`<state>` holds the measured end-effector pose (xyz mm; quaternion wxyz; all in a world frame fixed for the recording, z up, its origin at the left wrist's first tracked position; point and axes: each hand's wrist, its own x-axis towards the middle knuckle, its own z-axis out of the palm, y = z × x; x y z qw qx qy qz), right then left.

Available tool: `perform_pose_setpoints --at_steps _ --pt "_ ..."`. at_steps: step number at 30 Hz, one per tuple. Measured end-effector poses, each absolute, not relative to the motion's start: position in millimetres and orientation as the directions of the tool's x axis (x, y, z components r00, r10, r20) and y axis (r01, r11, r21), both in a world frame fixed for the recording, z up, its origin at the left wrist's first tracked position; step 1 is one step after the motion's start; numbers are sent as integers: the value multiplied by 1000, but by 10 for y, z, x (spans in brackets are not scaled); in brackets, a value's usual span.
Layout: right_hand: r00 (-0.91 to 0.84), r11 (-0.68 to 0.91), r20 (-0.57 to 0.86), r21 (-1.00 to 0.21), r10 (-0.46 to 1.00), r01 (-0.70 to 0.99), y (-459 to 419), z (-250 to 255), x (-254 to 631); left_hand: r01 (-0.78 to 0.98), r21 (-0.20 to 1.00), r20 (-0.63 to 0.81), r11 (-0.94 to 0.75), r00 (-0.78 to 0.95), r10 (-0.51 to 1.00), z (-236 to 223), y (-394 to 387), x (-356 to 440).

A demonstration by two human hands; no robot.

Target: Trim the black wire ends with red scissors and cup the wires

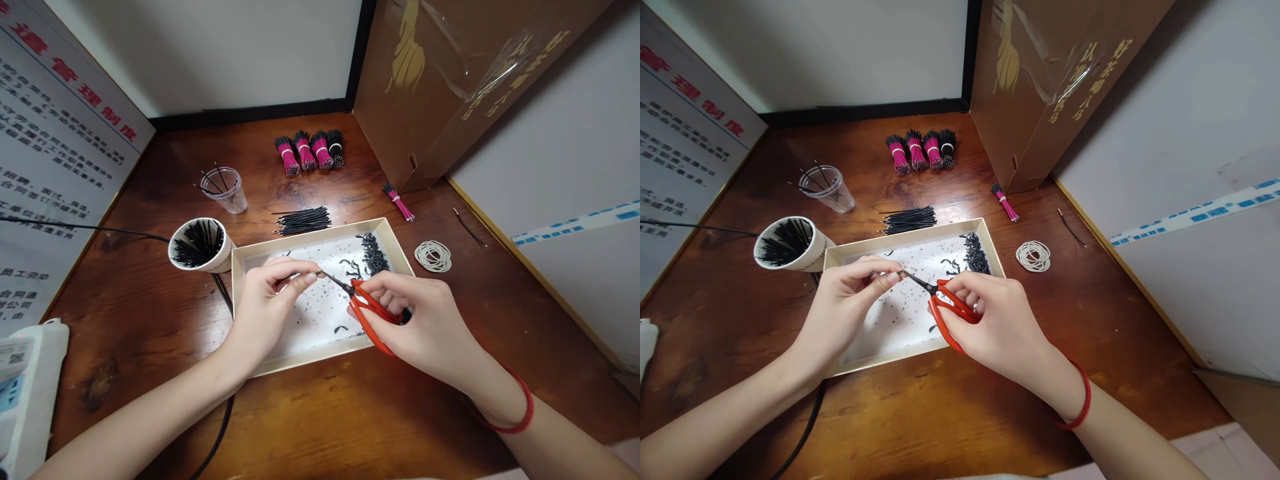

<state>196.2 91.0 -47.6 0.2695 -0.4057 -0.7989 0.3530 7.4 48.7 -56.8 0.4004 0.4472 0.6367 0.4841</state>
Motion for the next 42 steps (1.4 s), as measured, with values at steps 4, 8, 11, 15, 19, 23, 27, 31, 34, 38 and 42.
perform_pose_setpoints --at_steps 4,8,11,15,19,23,27,31,34,38,42 --pt "-532 422 140 -782 835 458 912 -470 1966 201 971 -71 131 -278 958 -565 484 72" --pt "-533 422 138 -783 835 458 910 -478 1973 213 969 -61 123 -276 959 -572 488 75" --pt "-535 422 137 -782 834 459 908 -488 1980 216 968 -63 125 -273 960 -572 491 74" --pt "-539 407 109 -782 835 472 906 -488 1991 220 967 -69 132 -272 960 -569 488 69" --pt "-530 408 120 -784 839 468 914 -483 1986 213 967 -79 139 -268 960 -567 483 71" --pt "-529 402 116 -788 840 465 916 -474 1966 210 968 -80 140 -273 959 -566 483 75" --pt "-531 411 125 -786 838 463 905 -463 1964 209 968 -81 141 -270 959 -563 485 72" --pt "-531 414 124 -779 838 472 908 -463 1971 205 970 -75 134 -272 959 -563 482 73" --pt "-530 417 129 -779 838 469 913 -468 1970 200 971 -71 129 -276 959 -566 481 75" --pt "-528 419 133 -777 838 469 912 -472 1963 206 969 -76 136 -274 959 -571 482 72" --pt "-529 418 131 -778 838 470 911 -466 1957 221 965 -76 139 -273 959 -574 480 73"
